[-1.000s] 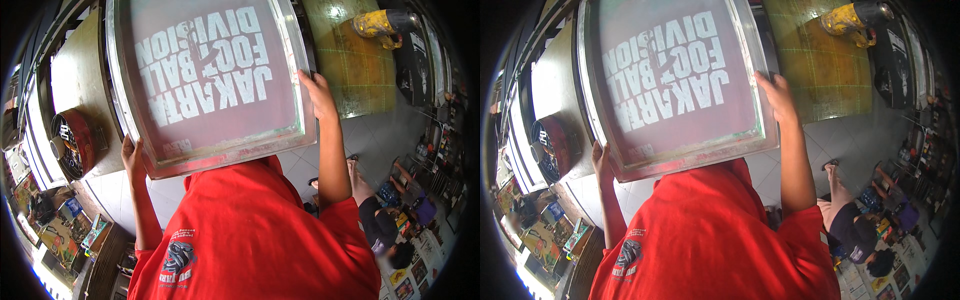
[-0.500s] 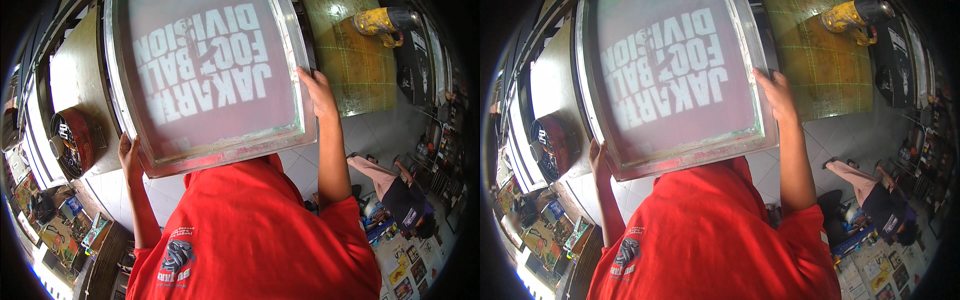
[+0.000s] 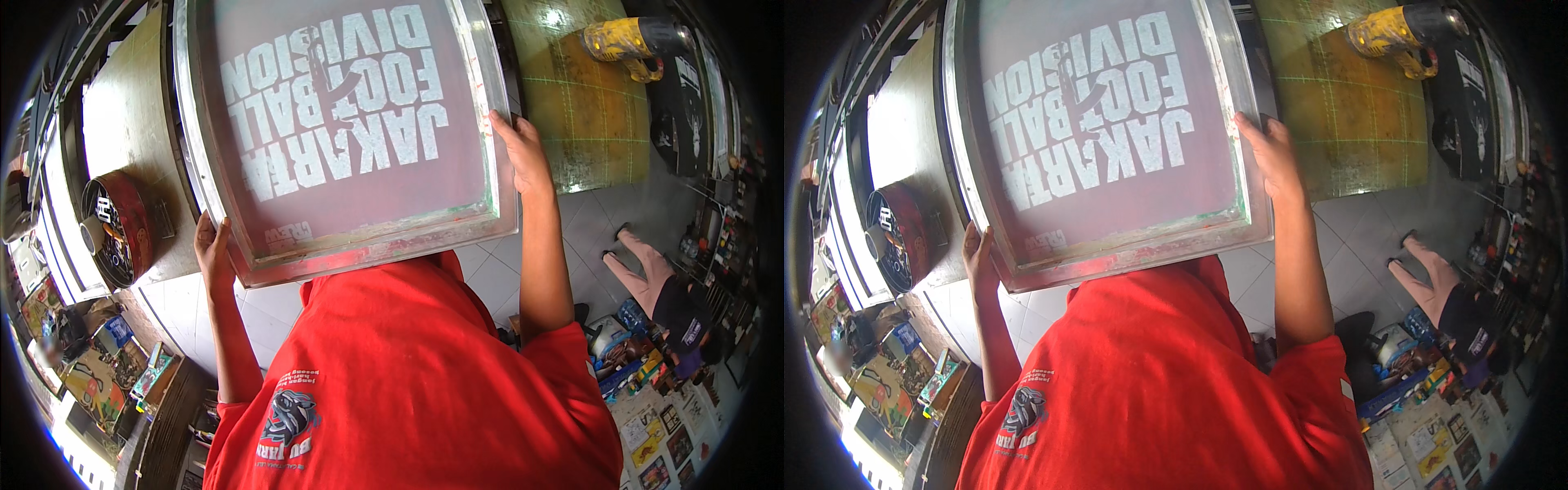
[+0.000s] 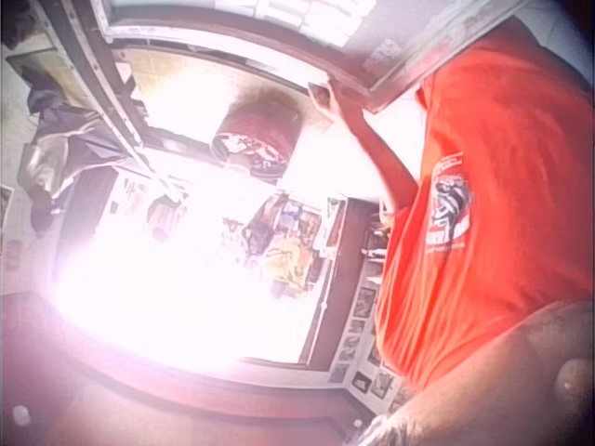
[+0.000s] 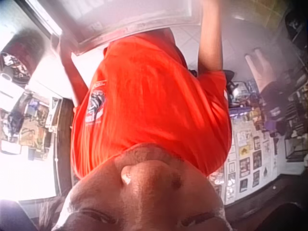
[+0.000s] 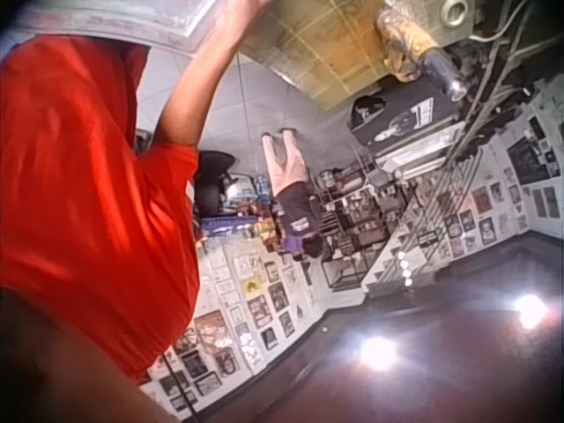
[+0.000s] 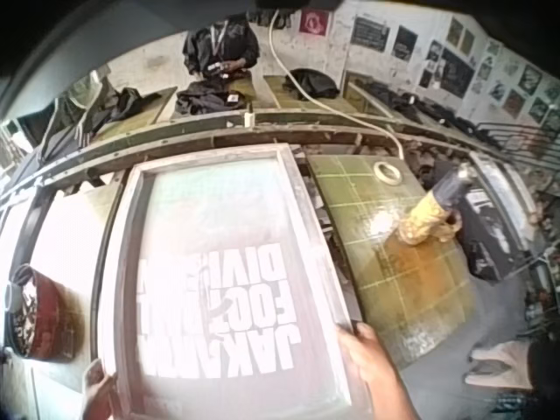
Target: The person places a large rectangular screen frame on a workbench and adjusts a red cloth underneath it. They use a screwdriver to tighten screws on the frame's corners, flip the frame to inspect the printed side, and then lift it to place it on top of another similar frame.
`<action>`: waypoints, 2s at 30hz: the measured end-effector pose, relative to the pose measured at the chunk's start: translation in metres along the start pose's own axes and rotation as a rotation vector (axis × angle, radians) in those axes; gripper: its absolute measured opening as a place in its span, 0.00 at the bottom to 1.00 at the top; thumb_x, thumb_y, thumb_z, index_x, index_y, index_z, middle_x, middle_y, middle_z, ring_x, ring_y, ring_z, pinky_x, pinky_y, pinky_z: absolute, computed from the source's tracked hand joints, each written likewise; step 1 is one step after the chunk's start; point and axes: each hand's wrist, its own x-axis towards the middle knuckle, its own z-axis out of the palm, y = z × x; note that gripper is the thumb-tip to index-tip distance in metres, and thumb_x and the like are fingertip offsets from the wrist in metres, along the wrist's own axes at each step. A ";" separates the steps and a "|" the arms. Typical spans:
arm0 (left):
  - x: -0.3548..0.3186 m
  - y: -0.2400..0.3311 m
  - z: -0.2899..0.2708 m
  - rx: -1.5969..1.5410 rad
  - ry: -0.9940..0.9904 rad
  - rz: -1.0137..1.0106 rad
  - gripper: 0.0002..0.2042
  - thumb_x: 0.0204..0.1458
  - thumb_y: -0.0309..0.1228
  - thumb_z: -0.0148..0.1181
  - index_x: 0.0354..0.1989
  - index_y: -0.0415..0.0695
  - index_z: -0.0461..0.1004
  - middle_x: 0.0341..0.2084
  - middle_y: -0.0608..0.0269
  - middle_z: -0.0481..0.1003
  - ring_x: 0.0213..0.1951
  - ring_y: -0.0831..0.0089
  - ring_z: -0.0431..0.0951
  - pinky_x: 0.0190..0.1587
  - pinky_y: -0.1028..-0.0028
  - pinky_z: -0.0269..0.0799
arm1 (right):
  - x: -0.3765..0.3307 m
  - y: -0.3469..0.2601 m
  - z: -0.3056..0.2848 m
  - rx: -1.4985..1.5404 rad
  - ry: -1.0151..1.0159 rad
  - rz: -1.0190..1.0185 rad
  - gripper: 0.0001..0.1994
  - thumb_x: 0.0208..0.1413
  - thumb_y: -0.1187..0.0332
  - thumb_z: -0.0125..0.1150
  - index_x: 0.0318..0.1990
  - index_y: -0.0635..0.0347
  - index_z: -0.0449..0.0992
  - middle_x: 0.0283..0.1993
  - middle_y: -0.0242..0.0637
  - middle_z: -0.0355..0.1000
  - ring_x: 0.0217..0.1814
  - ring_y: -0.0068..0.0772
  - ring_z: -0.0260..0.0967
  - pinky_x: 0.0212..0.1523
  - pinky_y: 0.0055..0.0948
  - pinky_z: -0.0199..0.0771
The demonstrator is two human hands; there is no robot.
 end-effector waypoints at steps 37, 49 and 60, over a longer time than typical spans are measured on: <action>0.000 0.001 0.005 -0.019 0.012 0.021 0.14 0.55 0.24 0.54 0.50 0.37 0.68 0.38 0.63 0.75 0.38 0.80 0.74 0.40 0.79 0.69 | -0.003 -0.003 0.003 -0.008 0.021 -0.021 0.15 0.53 0.59 0.62 0.38 0.64 0.74 0.35 0.31 0.71 0.38 0.20 0.64 0.41 0.23 0.63; -0.003 0.007 0.012 0.035 0.105 0.003 0.15 0.55 0.27 0.55 0.50 0.37 0.68 0.40 0.63 0.75 0.40 0.78 0.73 0.44 0.78 0.68 | -0.004 -0.003 0.006 0.036 0.037 -0.016 0.15 0.53 0.60 0.63 0.39 0.64 0.73 0.36 0.32 0.72 0.38 0.20 0.65 0.41 0.23 0.64; -0.002 0.006 0.012 0.002 0.080 0.021 0.14 0.54 0.25 0.55 0.49 0.37 0.68 0.38 0.64 0.75 0.38 0.80 0.73 0.41 0.79 0.68 | -0.004 -0.004 0.005 0.023 0.037 -0.005 0.15 0.52 0.61 0.63 0.39 0.64 0.74 0.36 0.31 0.72 0.39 0.20 0.66 0.44 0.22 0.63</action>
